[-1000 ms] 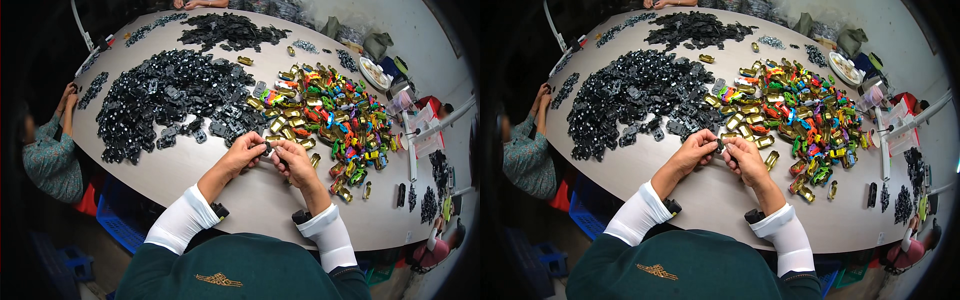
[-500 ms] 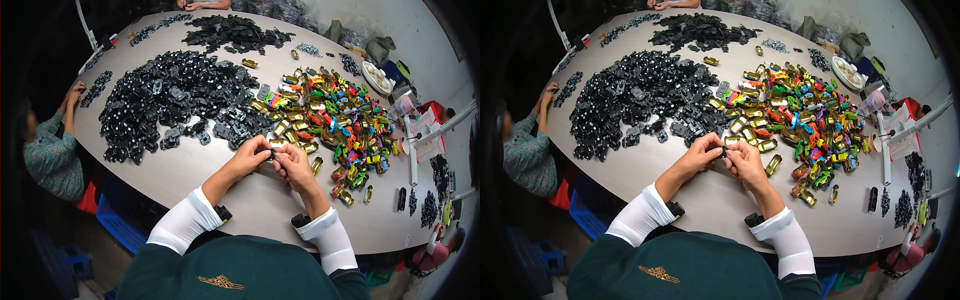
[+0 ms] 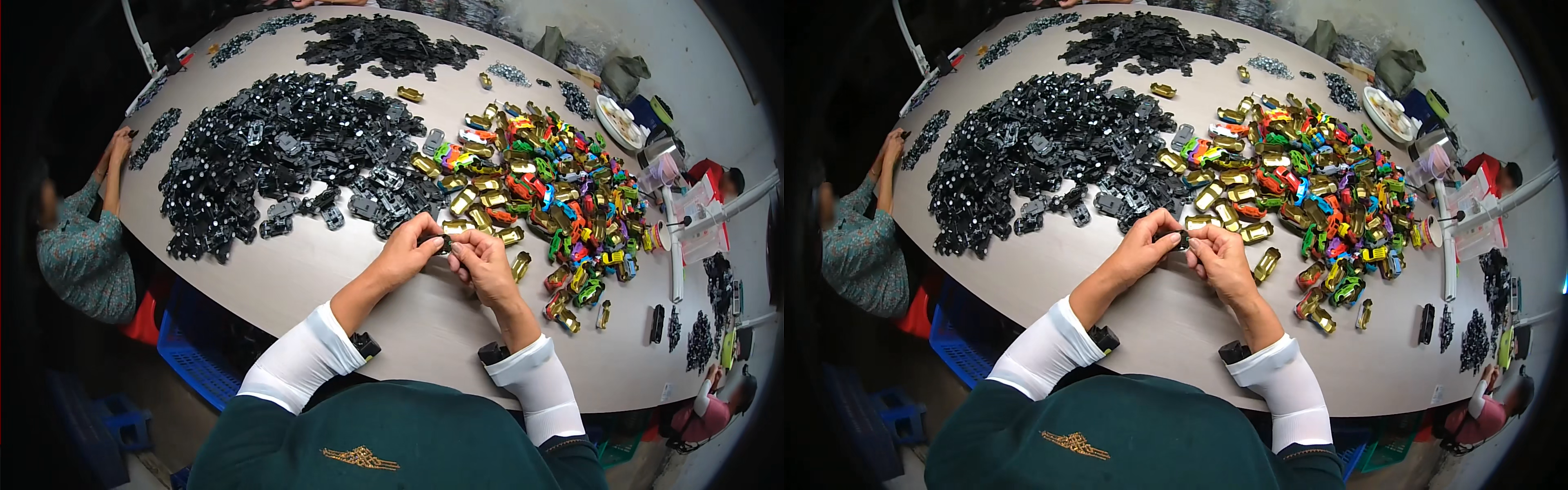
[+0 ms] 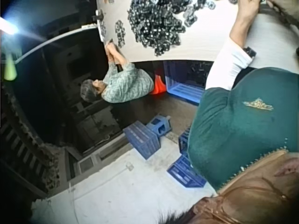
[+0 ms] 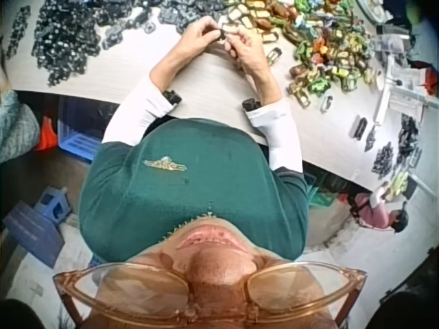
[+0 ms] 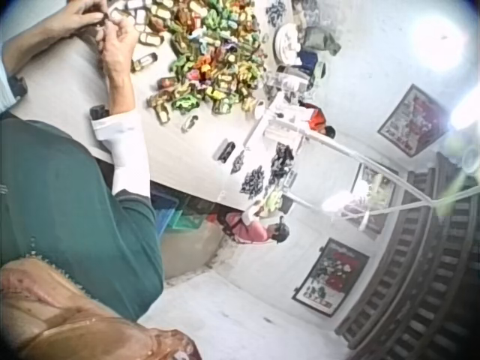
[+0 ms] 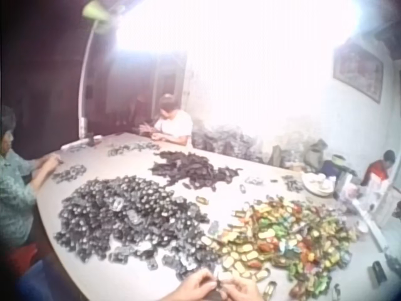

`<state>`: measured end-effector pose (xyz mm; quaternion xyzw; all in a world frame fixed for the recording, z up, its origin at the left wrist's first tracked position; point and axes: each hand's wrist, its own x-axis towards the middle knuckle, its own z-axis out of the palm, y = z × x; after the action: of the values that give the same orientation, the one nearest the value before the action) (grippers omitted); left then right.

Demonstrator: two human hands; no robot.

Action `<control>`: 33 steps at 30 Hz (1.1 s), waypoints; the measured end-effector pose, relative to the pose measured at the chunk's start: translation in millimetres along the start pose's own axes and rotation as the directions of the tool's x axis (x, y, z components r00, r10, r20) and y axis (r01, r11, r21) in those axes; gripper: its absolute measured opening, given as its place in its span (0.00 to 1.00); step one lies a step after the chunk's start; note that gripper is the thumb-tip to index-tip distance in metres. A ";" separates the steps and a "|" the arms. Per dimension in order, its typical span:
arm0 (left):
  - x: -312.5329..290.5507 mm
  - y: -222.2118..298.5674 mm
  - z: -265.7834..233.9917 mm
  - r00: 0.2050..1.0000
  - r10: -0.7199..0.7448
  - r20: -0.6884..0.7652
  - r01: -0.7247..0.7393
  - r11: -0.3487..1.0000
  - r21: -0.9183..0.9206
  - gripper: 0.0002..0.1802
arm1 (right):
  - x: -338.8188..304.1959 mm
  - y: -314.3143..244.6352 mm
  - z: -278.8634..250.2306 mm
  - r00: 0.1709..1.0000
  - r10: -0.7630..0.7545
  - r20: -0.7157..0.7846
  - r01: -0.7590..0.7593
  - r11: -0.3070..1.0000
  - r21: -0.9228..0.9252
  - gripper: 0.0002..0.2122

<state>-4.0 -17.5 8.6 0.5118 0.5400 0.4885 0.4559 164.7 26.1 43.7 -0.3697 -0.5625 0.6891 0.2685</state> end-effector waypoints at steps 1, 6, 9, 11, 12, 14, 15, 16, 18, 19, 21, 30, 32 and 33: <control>0.0 -1.2 0.9 0.999 0.042 -0.018 -0.041 0.998 0.040 0.04 | 0.6 1.5 0.7 1.000 -0.011 -0.002 0.011 1.000 -0.017 0.06; -3.8 -8.1 6.8 0.983 0.171 -0.061 -0.158 0.971 0.179 0.06 | 4.1 24.4 4.6 0.945 -0.307 -0.112 0.213 0.838 -0.503 0.03; -5.7 -0.9 5.3 0.988 0.148 -0.051 -0.128 0.952 0.277 0.07 | 6.4 34.7 10.3 0.860 -0.494 -0.129 0.274 0.660 -0.700 0.03; -1.7 -7.3 7.6 0.970 0.222 -0.100 -0.190 0.947 0.258 0.07 | 9.5 34.4 9.1 0.861 -0.486 -0.146 0.271 0.684 -0.677 0.04; -0.3 -9.0 7.6 0.958 0.258 -0.127 -0.221 0.943 0.250 0.06 | 9.4 26.5 5.0 0.948 -0.290 -0.129 0.203 0.868 -0.454 0.04; -0.9 -1.0 1.1 0.998 0.033 -0.051 -0.032 0.999 0.017 0.06 | 4.3 9.1 -1.9 0.998 -0.004 -0.068 0.001 0.999 -0.040 0.04; -0.2 2.1 -0.9 0.999 -0.042 -0.007 0.042 0.995 -0.087 0.07 | 2.7 5.2 -5.2 0.998 0.046 -0.051 -0.042 0.996 0.077 0.06; 0.6 5.1 -3.0 0.992 -0.117 0.038 0.122 0.976 -0.182 0.08 | 2.2 4.2 -6.9 0.998 0.022 -0.057 -0.019 0.999 0.051 0.06; 0.4 5.9 -3.2 0.997 -0.066 0.028 0.069 0.987 -0.142 0.10 | 3.0 3.6 -7.9 0.998 -0.024 -0.062 0.024 1.000 -0.001 0.08; 0.3 5.8 -3.2 0.999 -0.041 0.023 0.043 0.992 -0.122 0.12 | 3.4 4.7 -7.3 0.998 -0.026 -0.051 0.025 0.999 -0.026 0.08; 1.3 2.9 -0.8 0.995 -0.054 -0.079 0.023 0.934 -0.356 0.15 | 1.7 6.6 -2.4 0.999 -0.028 -0.033 0.026 0.997 -0.073 0.09; -1.3 14.2 -7.1 0.989 -0.101 0.111 0.145 0.832 -0.535 0.12 | 5.3 8.9 -8.8 0.980 -0.196 -0.043 0.195 0.981 -0.019 0.07; -3.7 13.3 -3.4 0.982 -0.088 0.169 0.156 0.880 -0.449 0.14 | 2.7 4.7 -11.7 0.996 -0.084 -0.006 0.084 0.994 0.074 0.07; -7.0 18.0 1.2 0.983 -0.111 0.146 0.166 0.875 -0.455 0.13 | 1.2 2.3 -12.7 1.000 -0.028 0.014 0.026 0.993 0.119 0.07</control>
<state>-0.5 -24.4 26.3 0.3747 0.4151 0.5394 0.6296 174.4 33.8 40.0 -0.3400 -0.5277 0.7204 0.2948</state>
